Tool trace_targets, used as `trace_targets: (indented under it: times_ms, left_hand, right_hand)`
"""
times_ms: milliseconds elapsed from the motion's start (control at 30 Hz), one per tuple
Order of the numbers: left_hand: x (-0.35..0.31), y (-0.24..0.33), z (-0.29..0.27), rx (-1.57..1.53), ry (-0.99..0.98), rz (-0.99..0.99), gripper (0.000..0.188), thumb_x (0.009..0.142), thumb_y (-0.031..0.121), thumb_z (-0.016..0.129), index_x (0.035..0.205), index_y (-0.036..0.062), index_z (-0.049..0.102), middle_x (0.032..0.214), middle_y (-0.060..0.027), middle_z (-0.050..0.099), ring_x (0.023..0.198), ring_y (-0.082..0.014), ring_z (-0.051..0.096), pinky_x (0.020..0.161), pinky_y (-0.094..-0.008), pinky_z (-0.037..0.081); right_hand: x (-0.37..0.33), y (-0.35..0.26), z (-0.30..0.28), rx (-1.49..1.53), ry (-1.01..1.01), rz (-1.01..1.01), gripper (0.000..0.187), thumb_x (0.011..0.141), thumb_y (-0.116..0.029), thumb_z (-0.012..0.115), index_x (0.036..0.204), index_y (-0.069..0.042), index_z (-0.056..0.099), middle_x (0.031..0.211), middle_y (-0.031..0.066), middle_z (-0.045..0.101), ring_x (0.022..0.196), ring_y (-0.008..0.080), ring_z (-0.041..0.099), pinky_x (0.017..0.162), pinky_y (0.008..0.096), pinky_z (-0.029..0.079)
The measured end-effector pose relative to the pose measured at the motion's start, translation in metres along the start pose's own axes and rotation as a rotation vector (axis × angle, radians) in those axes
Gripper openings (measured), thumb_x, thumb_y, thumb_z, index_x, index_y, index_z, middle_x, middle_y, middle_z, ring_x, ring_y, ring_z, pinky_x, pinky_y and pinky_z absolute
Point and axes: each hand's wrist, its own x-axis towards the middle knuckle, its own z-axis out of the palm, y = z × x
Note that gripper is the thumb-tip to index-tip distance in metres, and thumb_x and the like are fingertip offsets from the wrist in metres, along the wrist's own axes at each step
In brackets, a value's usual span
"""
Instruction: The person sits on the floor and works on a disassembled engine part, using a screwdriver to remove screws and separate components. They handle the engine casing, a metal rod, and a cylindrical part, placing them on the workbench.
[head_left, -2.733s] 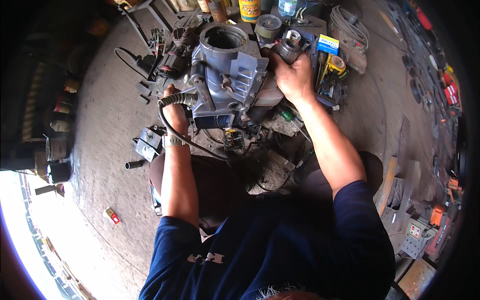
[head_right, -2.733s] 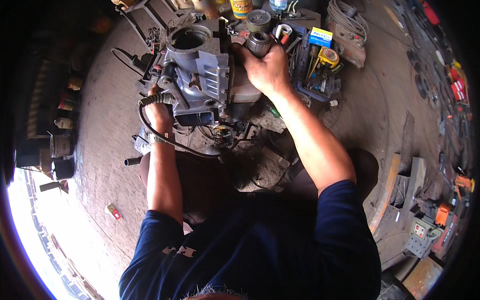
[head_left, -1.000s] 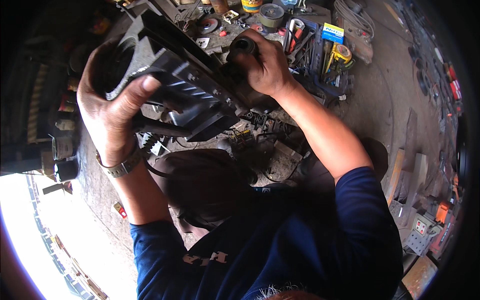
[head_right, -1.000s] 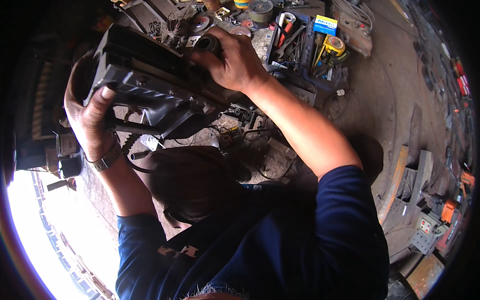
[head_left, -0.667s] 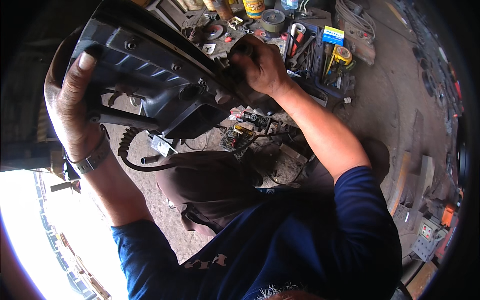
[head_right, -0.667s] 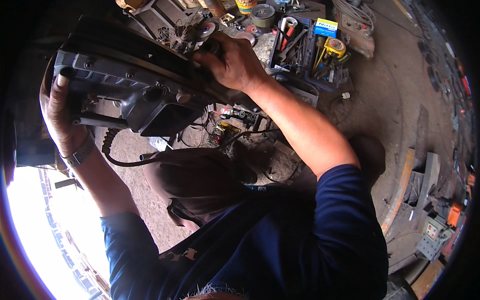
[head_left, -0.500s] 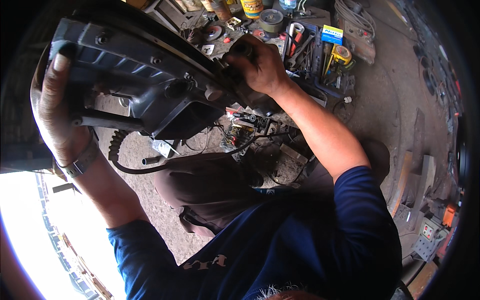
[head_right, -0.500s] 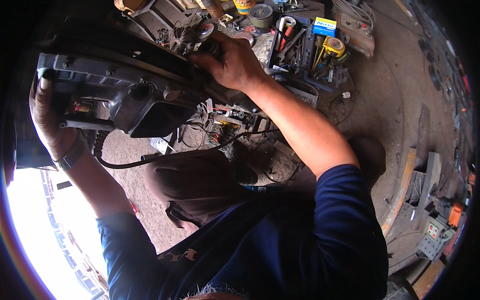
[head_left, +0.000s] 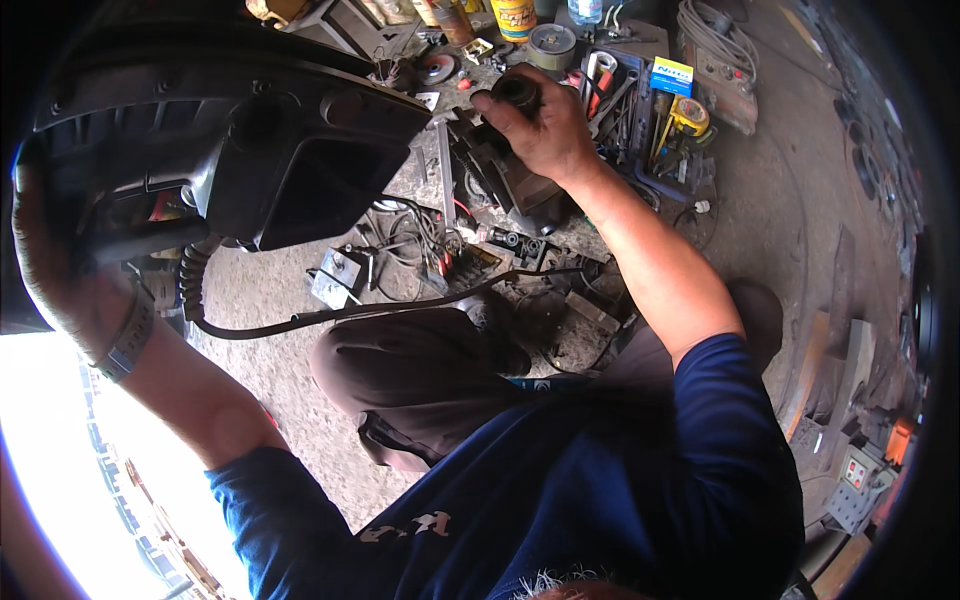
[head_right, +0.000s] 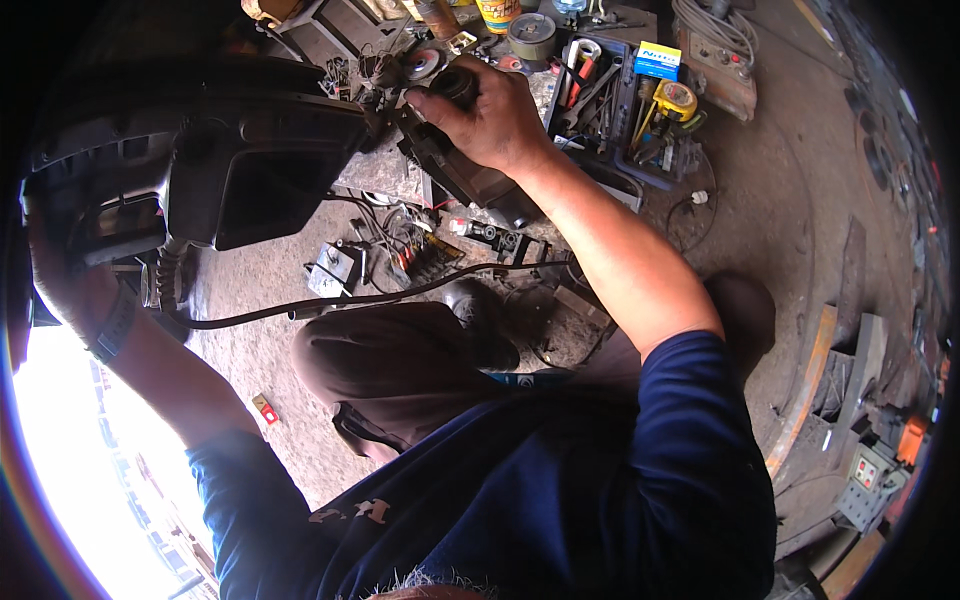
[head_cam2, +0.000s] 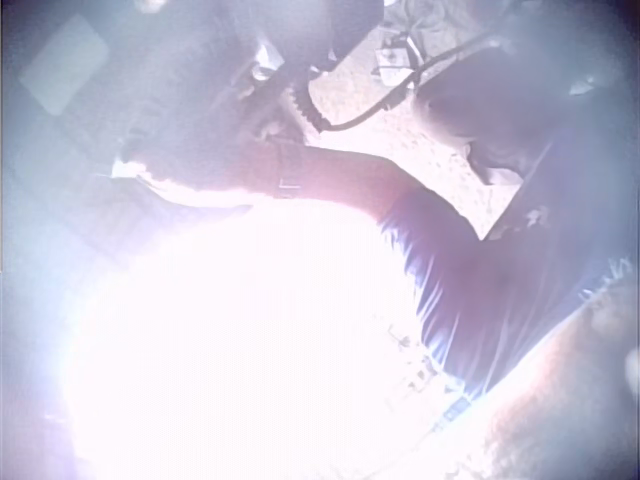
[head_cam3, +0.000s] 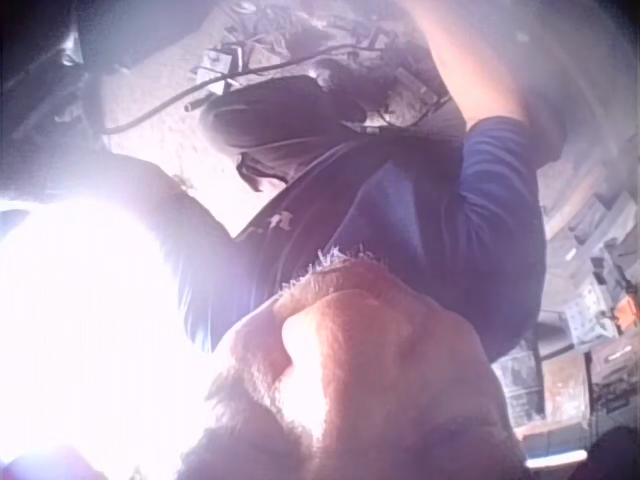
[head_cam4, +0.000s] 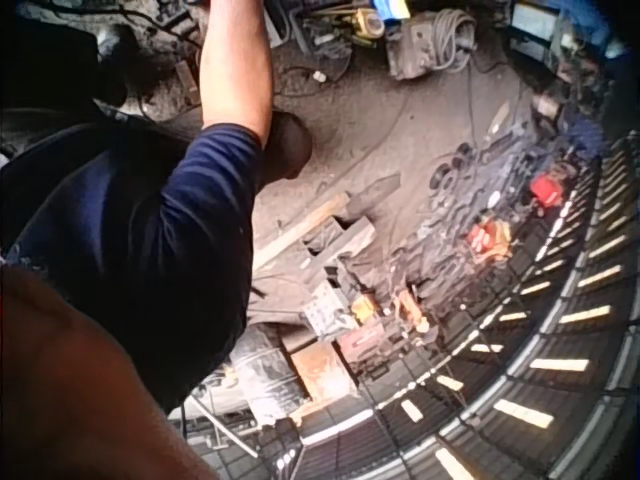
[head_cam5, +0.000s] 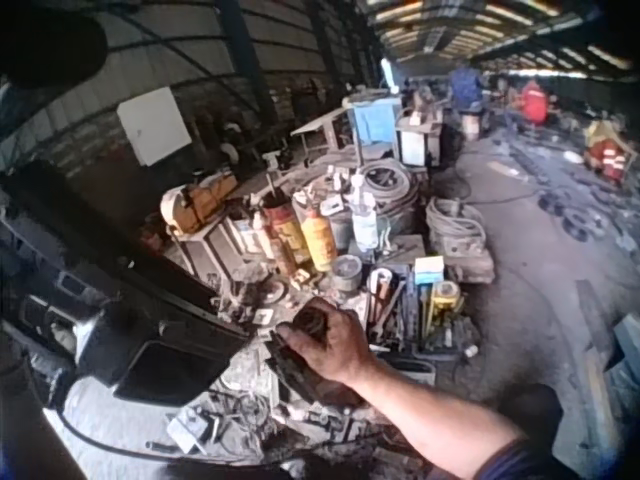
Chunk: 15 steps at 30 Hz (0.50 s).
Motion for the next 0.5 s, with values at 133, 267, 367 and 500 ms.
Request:
trace_targets:
  times_ms: [133, 267, 367, 500]
  left_hand:
    - [-0.003, -0.006, -0.016, 0.016, -0.001, -0.023, 0.05, 0.097, 0.034, 0.069, 0.128, -0.0052, 0.067, 0.113, -0.0189, 0.074, 0.096, -0.0287, 0.075, 0.082, -0.0388, 0.061]
    - [-0.015, -0.023, -0.029, -0.069, -0.065, -0.037, 0.051, 0.098, 0.034, 0.067, 0.129, -0.0068, 0.066, 0.116, -0.02, 0.073, 0.098, -0.0299, 0.075, 0.083, -0.0396, 0.062]
    - [-0.044, -0.032, -0.008, -0.13, -0.024, 0.014, 0.053, 0.099, 0.033, 0.065, 0.132, -0.0081, 0.063, 0.12, -0.0208, 0.072, 0.101, -0.0306, 0.074, 0.084, -0.04, 0.062]
    - [-0.066, -0.031, -0.02, -0.068, 0.033, -0.069, 0.055, 0.098, 0.034, 0.066, 0.134, -0.0084, 0.061, 0.122, -0.0222, 0.07, 0.102, -0.0311, 0.073, 0.085, -0.0399, 0.062]
  right_hand:
    - [-0.003, 0.007, -0.001, 0.006, -0.012, -0.039, 0.035, 0.087, -0.03, 0.085, 0.099, -0.004, 0.067, 0.083, 0.0018, 0.072, 0.078, 0.0081, 0.065, 0.072, 0.0267, 0.052]
    - [-0.005, 0.023, -0.009, 0.225, -0.017, 0.088, 0.049, 0.082, -0.032, 0.089, 0.118, -0.003, 0.071, 0.099, 0.005, 0.078, 0.091, 0.0107, 0.072, 0.084, 0.0294, 0.057]
    - [-0.014, 0.027, -0.018, 0.191, -0.009, 0.122, 0.039, 0.084, -0.027, 0.087, 0.111, -0.003, 0.073, 0.099, 0.0059, 0.078, 0.093, 0.0107, 0.071, 0.085, 0.0301, 0.056]
    - [-0.016, 0.022, -0.019, 0.166, 0.024, 0.198, 0.033, 0.088, -0.029, 0.082, 0.108, -0.003, 0.074, 0.098, 0.0061, 0.078, 0.091, 0.0132, 0.07, 0.085, 0.0314, 0.055]
